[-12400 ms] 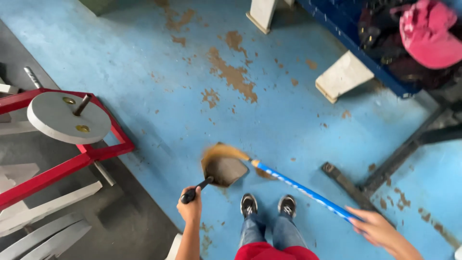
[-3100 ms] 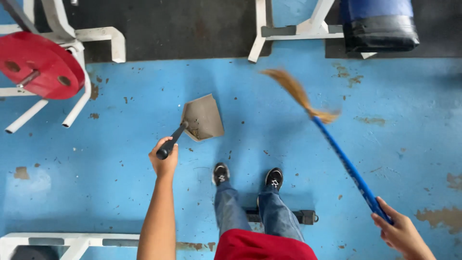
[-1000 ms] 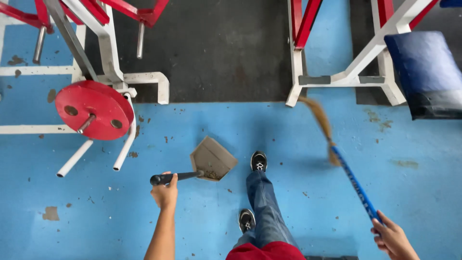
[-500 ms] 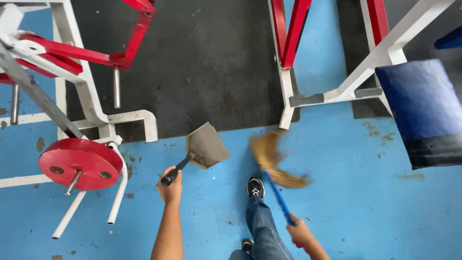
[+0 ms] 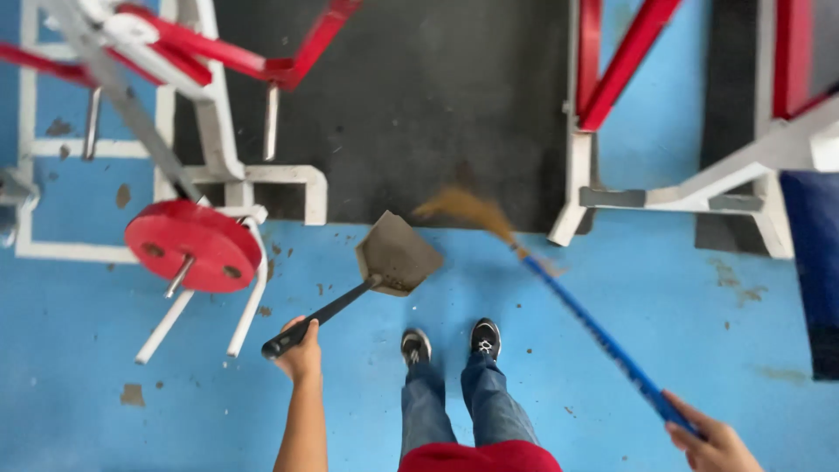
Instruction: Sweeping the gym floor using a broom and dustpan to collect dirt and debris.
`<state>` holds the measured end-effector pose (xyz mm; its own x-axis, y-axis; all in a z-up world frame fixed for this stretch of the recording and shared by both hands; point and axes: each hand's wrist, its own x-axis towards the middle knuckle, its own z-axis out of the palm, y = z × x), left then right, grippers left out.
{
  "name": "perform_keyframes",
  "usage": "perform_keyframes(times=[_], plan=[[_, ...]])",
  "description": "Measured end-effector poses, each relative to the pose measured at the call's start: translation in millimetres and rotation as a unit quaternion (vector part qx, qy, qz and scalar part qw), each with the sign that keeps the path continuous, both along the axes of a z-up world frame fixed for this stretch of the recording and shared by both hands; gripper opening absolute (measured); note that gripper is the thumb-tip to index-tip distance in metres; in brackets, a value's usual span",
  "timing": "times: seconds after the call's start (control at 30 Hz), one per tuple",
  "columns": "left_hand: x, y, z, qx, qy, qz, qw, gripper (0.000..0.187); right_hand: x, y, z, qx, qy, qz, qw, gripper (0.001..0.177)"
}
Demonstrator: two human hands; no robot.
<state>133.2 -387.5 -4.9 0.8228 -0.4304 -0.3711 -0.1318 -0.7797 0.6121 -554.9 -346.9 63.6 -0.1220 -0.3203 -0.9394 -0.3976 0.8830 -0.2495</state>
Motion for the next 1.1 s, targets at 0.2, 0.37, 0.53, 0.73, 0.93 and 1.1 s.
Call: perform_keyframes(times=[0.2,0.37,0.53,0.73,0.93,1.1], plan=[[61.9,69.2,-6.3,-0.049,-0.02,0.193,0.98,0.02,144.9,-155.3,0.6,-0.071,0.09,-0.044,0.992,0.052],[110.8,87.8,-44.4,0.036,-0.015,0.263,0.964,0.027,258.0,-219.2,-73.1,-0.092,0.101,0.066,0.988,0.024],[153.3,110.3,-81.8,0.049,-0.064,0.225,0.971,0.028,348.6,-167.7,-176.4,-0.06,0.121,0.279,0.951,0.053],[181.3,96.4,-51.1,0.103,0.027,0.191,0.976,0.034,453.9,-144.3,-59.2,0.051,0.044,0.401,0.914,0.058],[185.0,103.0,-45.3,0.089,0.052,0.208,0.973,0.038,408.0,-157.1,30.6,0.1,0.042,0.411,0.905,0.054],[173.4,151.2,-44.2,0.029,0.033,0.266,0.963,0.023,346.9,-148.7,20.1,0.037,0.032,0.329,0.943,0.057]])
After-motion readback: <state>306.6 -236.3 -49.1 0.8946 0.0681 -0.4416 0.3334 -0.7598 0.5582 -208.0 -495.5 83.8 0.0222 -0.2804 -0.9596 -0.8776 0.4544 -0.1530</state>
